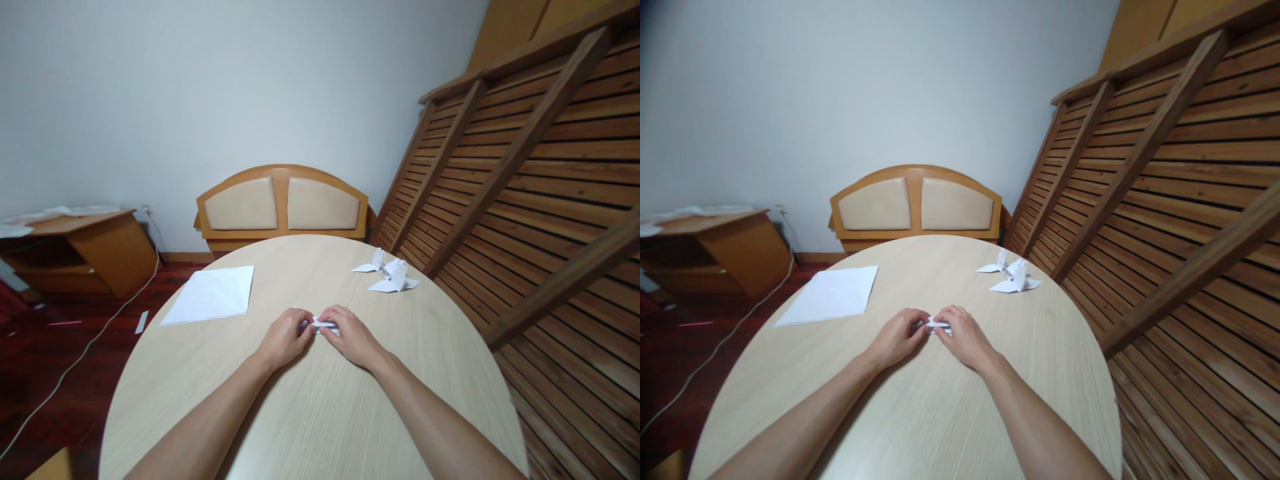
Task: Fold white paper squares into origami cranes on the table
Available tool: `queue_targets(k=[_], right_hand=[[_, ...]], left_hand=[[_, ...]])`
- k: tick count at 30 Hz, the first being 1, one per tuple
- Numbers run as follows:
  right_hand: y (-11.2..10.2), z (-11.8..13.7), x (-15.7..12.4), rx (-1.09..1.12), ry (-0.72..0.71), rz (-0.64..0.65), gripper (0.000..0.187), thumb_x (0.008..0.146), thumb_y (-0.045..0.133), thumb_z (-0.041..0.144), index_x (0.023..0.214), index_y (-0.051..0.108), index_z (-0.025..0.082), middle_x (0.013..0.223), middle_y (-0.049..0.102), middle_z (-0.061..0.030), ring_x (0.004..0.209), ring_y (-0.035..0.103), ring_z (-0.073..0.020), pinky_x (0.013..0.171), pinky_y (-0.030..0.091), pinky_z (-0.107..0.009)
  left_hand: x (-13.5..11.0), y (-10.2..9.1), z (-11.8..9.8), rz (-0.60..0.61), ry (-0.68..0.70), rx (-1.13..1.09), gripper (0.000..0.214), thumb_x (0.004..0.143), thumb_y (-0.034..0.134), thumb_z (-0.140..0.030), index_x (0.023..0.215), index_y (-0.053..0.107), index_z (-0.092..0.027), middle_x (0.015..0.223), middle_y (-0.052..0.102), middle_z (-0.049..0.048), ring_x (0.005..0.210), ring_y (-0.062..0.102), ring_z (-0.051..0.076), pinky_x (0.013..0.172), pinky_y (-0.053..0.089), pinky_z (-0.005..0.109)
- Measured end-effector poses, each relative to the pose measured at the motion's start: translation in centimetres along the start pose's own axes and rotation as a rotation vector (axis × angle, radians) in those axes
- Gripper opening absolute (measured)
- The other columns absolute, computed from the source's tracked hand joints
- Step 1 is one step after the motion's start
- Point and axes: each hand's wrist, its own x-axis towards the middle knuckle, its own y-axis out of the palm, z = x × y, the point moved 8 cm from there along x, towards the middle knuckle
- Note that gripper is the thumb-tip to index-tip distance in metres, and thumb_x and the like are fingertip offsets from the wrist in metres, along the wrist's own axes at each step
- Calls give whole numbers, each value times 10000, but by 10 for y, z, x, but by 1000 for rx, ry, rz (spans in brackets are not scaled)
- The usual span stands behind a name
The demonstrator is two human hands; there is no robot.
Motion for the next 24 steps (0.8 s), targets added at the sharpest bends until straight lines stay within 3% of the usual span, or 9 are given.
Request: queue_targets(k=[4, 11, 18, 24], right_hand=[[3, 0, 0, -12, -17, 17, 123, 907, 619, 226, 995, 704, 217, 1180, 675, -74, 1125, 591, -214, 998, 440, -364], [3, -2, -1, -5, -24, -8, 80, 863, 664, 185, 936, 676, 215, 1135, 697, -59, 1089, 607, -224, 965, 444, -365], [0, 0, 0, -13, -39, -34, 303, 819, 694, 134, 1092, 606, 232, 1042, 688, -46, 990, 625, -218, 866, 468, -351], [2, -1, -1, -18, -97, -28, 288, 820, 698, 122, 1078, 665, 245, 1084, 706, -40, 1044, 615, -220, 930, 463, -371]], left_hand=[[0, 0, -3, -2, 23, 0, 165, 921, 519, -288, 925, 663, -206, 1027, 709, 72, 1013, 622, 230, 903, 462, 333], [0, 0, 7, -67, -82, -29, 184, 896, 546, -314, 999, 576, -165, 942, 652, 82, 869, 599, 223, 767, 472, 338], [0, 1, 11, -65, -76, -62, 144, 894, 528, -254, 991, 597, -173, 959, 652, 81, 922, 591, 236, 794, 456, 342], [2, 1, 5, -48, -41, -57, 127, 911, 510, -259, 881, 611, -189, 900, 651, 65, 900, 582, 231, 796, 440, 343]])
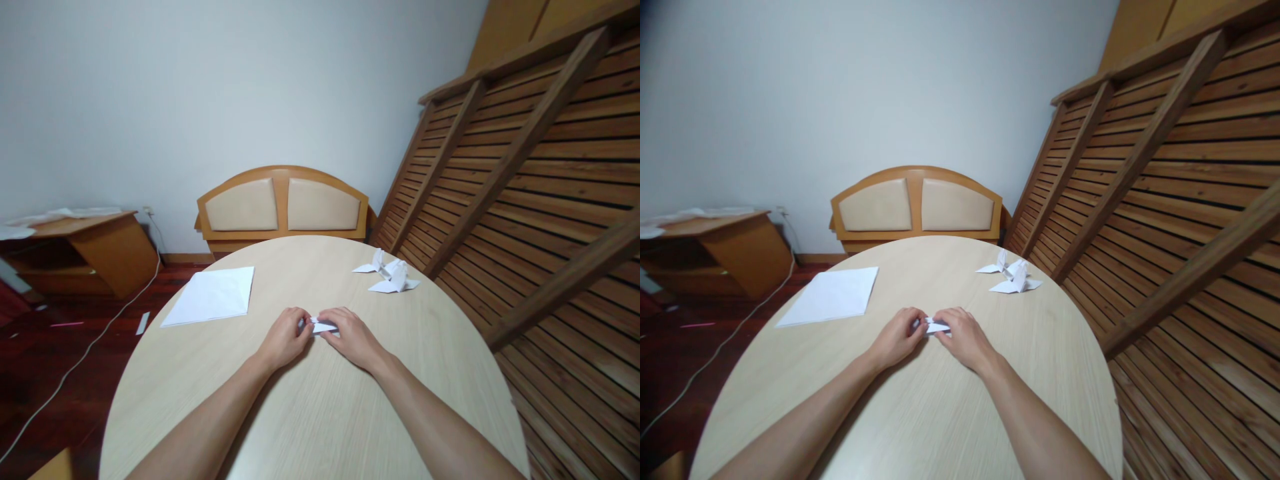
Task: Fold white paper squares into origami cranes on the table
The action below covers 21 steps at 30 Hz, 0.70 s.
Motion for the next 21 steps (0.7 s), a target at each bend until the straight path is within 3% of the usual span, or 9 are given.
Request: queue_targets(k=[11, 21], right_hand=[[-5, 7, 2, -30, -22, -23, 297, 778, 711, 75, 1026, 672, 234, 1073, 695, -37, 1047, 588, -217, 922, 461, -373], [-7, 11, 2, -21, -46, -23, 254, 773, 732, 79, 969, 675, 231, 1026, 686, -29, 1019, 576, -211, 921, 461, -365]], left_hand=[[-1, -4, -4, -39, 44, -14, 77, 883, 548, -207, 933, 606, -195, 927, 633, 50, 915, 578, 216, 798, 446, 329], [1, -5, 8, -74, -70, 35, 154, 929, 545, -314, 933, 651, -202, 923, 678, 48, 901, 614, 218, 793, 446, 327]])
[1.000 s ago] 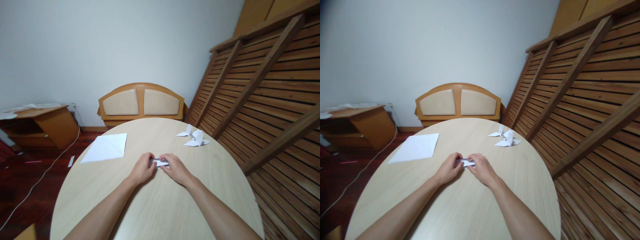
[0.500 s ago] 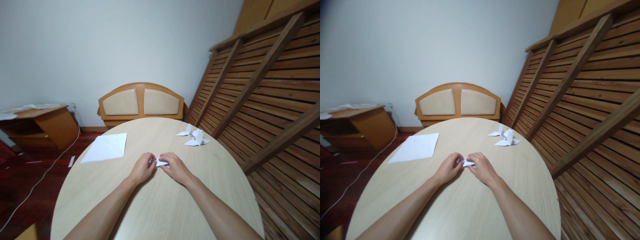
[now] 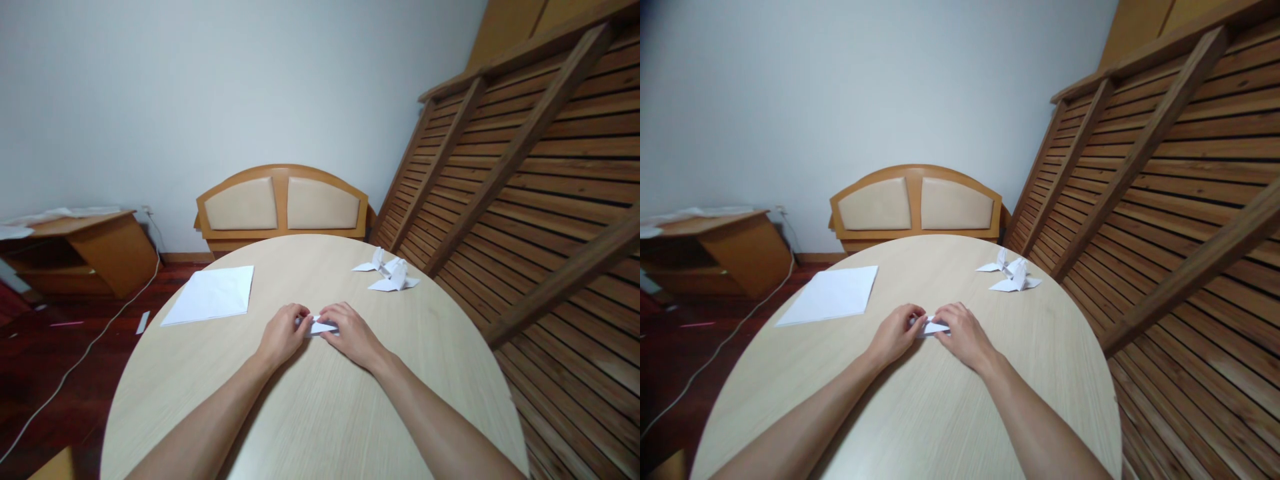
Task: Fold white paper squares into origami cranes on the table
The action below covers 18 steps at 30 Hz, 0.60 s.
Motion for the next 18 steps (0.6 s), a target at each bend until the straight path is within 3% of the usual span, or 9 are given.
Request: queue_targets(k=[12, 18], right_hand=[[-2, 0, 1, -5, 25, 11, 303, 793, 719, 107, 1067, 661, 222, 1029, 673, -40, 1020, 563, -220, 910, 461, -369], [-3, -1, 0, 7, 44, 0, 274, 788, 717, 110, 1026, 634, 216, 1010, 662, -38, 1003, 573, -217, 881, 464, -353]], left_hand=[[0, -4, -6, 33, 65, -72, 96, 905, 572, -266, 894, 643, -203, 888, 636, 38, 866, 592, 201, 762, 438, 308], [-2, -1, -9, 52, 117, -113, 110, 924, 545, -255, 925, 642, -202, 882, 625, 35, 825, 587, 187, 725, 440, 293]])
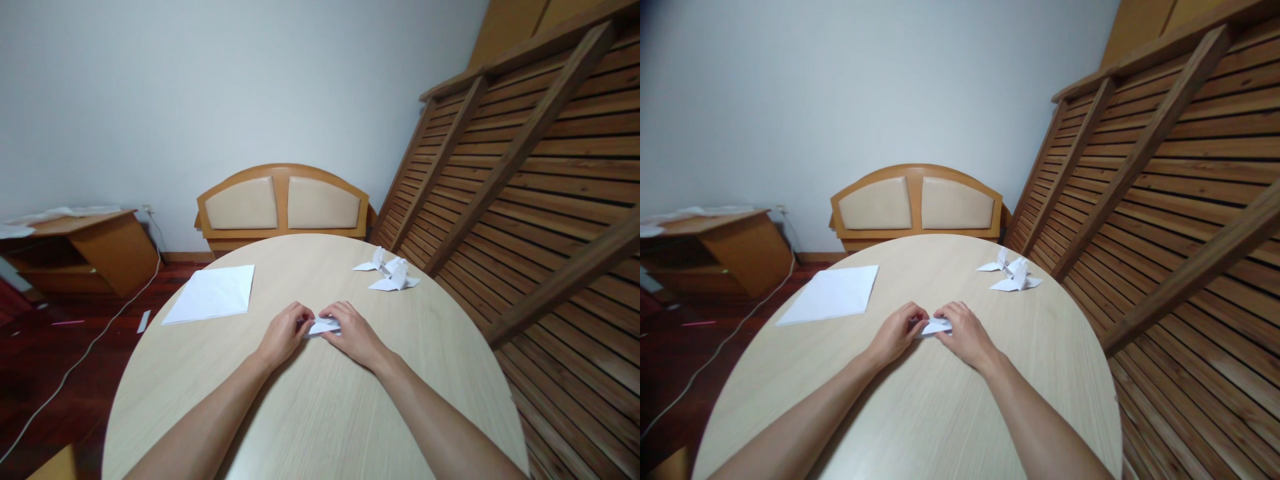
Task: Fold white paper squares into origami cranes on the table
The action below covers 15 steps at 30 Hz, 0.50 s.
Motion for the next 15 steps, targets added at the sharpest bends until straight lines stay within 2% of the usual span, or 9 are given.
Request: queue_targets(k=[5, 11, 15], right_hand=[[0, -2, 0, 2, 29, -4, 241, 773, 728, 111, 947, 598, 215, 961, 644, -27, 949, 577, -208, 827, 459, -328], [0, -4, 0, 25, 41, -12, 246, 768, 745, 115, 930, 590, 214, 952, 639, -17, 937, 574, -203, 820, 447, -318], [0, -1, 0, 41, 0, -9, 252, 779, 724, 77, 957, 618, 220, 957, 650, -12, 953, 577, -197, 849, 444, -325]], left_hand=[[0, 0, -1, 5, 10, 5, 118, 929, 543, -249, 932, 651, -201, 890, 624, 42, 823, 592, 185, 727, 446, 291], [-1, 1, -8, 47, 51, -16, 143, 933, 522, -196, 960, 662, -209, 929, 606, 39, 849, 590, 173, 756, 441, 274], [-1, 2, -10, 59, 57, -43, 160, 930, 508, -173, 966, 661, -205, 951, 602, 45, 850, 591, 167, 768, 443, 274]])
